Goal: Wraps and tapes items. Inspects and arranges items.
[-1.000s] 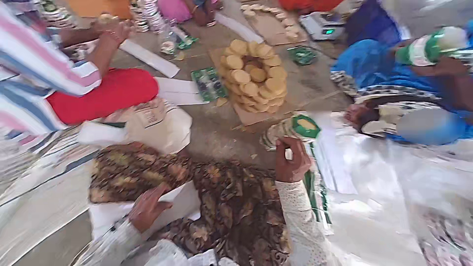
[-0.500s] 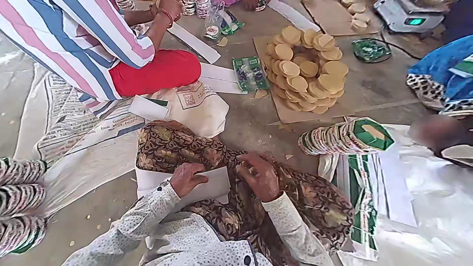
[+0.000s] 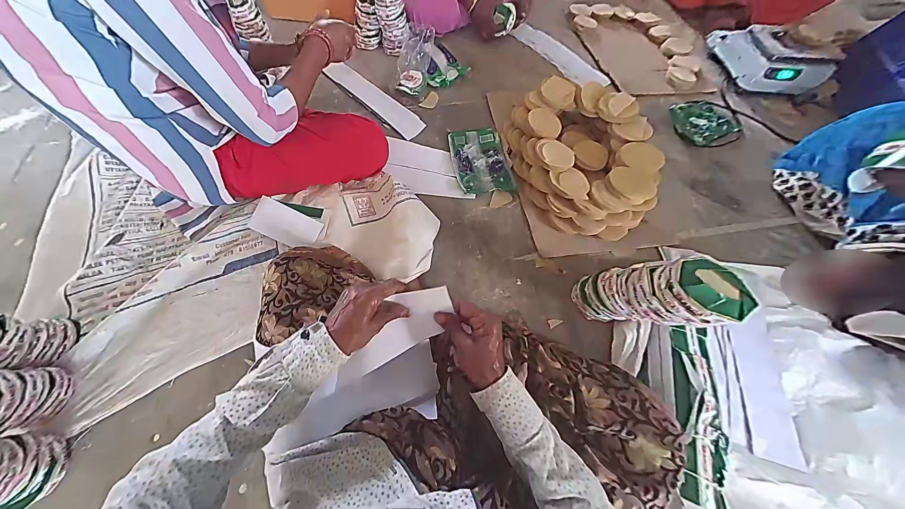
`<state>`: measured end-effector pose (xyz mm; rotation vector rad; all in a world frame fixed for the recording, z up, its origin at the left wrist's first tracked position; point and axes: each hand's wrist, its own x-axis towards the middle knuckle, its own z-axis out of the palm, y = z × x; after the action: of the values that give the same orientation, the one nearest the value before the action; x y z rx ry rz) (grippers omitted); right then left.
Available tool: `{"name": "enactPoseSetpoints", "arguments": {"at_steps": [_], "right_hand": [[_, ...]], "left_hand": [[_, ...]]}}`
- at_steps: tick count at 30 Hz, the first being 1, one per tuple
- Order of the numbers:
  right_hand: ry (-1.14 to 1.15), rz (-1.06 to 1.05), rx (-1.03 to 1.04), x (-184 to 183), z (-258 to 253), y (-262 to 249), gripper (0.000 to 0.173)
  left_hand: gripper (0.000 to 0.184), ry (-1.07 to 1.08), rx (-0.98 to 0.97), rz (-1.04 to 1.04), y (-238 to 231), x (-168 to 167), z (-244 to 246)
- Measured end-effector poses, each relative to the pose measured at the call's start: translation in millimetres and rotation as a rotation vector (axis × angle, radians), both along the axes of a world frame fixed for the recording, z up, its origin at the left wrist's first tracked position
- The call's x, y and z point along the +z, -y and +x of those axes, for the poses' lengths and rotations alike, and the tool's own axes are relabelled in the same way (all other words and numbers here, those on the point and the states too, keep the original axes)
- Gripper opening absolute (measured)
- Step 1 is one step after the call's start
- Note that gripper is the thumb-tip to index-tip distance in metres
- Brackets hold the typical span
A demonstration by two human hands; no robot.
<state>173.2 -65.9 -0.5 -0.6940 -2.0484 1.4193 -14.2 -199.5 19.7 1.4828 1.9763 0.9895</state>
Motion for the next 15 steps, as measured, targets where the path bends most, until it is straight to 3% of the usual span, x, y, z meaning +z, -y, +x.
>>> {"name": "enactPoseSetpoints", "arguments": {"at_steps": [4, 6, 7, 12, 15], "right_hand": [[0.220, -0.109, -0.197, -5.5, -31.0, -57.5, 0.017], [0.311, -0.110, -0.239, -20.5, -46.5, -93.0, 0.019], [0.354, -0.102, -0.241, -31.0, -52.7, -108.8, 0.021], [0.627, -0.099, -0.095, -74.8, -72.3, -156.0, 0.035], [0.772, 0.114, -0.014, -68.8, -79.0, -181.0, 0.055]], "left_hand": [[0.052, -0.166, -0.063, -0.283, -68.3, 30.2, -36.6], [0.071, -0.357, -0.034, -0.426, -105.8, 26.4, -44.5], [0.078, -0.400, -0.044, -0.454, -122.0, 15.2, -42.9], [0.039, -0.342, -0.348, -0.490, -170.2, -63.4, -24.3], [0.049, -0.301, -0.306, -0.553, -179.0, -89.0, -18.3]]}}
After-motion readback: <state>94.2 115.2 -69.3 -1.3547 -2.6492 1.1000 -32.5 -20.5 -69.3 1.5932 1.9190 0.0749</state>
